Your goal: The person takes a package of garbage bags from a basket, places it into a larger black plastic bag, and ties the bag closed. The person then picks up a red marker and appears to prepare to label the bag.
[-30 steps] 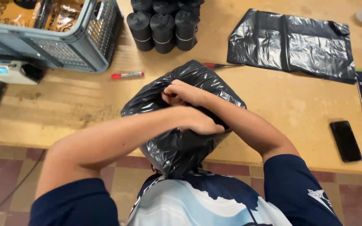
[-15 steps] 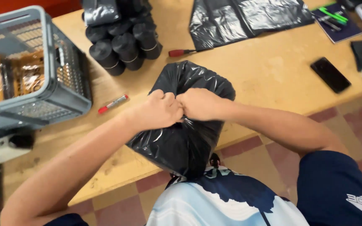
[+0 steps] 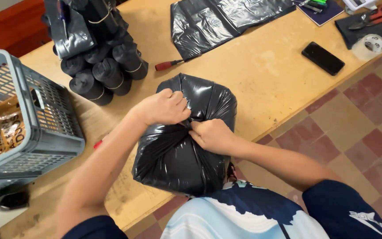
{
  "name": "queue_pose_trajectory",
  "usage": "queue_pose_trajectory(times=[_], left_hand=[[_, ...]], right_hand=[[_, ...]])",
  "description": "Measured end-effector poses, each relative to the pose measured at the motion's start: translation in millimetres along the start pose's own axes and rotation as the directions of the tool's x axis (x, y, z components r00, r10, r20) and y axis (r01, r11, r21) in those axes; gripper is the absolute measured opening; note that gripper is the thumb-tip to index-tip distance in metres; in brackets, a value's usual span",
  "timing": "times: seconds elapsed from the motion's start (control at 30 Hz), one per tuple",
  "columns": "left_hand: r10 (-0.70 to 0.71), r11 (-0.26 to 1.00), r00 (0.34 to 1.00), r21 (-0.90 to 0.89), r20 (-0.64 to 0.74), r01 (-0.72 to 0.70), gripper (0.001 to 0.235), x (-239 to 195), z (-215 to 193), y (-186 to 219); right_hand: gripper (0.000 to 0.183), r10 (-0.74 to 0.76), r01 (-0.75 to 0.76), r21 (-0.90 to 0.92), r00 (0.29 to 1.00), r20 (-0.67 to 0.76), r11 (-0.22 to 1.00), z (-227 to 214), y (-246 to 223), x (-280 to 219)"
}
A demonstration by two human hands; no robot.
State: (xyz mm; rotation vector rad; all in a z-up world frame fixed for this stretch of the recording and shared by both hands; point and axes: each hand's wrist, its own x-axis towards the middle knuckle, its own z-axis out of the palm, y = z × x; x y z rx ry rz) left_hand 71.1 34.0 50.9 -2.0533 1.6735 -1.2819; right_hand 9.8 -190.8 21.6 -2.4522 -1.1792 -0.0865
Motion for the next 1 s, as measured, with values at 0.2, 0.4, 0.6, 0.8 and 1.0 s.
queue_pose_trajectory(times=[0.2, 0.4, 0.6, 0.8, 1.0], left_hand=[[-0.522, 0.837, 0.846, 0.258, 0.108, 0.483, 0.042, 15, -67, 27], [-0.598, 0.801, 0.785, 0.151, 0.161, 0.579, 0.025, 30, -75, 97], [-0.705, 0.685, 0.686, -0.08, 0.18, 0.724, 0.03, 31, -49, 101], [-0.719, 0.595, 0.543, -0.019, 0.433, 0.804, 0.026, 35, -53, 85], [-0.327, 0.233, 0.211, -0.138, 0.921, 0.963, 0.032, 74, -71, 31]], right_hand=[[0.028, 0.162, -0.138, 0.326, 0.986, -0.048, 0.935, 7, -2, -3], [0.031, 0.211, -0.151, 0.421, 0.972, -0.1, 0.894, 8, -7, -3], [0.028, 0.263, -0.154, 0.466, 0.948, -0.179, 0.871, 12, -10, -11], [0.026, 0.072, -0.021, 0.229, 0.973, -0.219, 0.973, -1, -6, -12], [0.024, -0.173, 0.175, 0.0, 0.973, -0.156, 0.985, -15, -2, -12]])
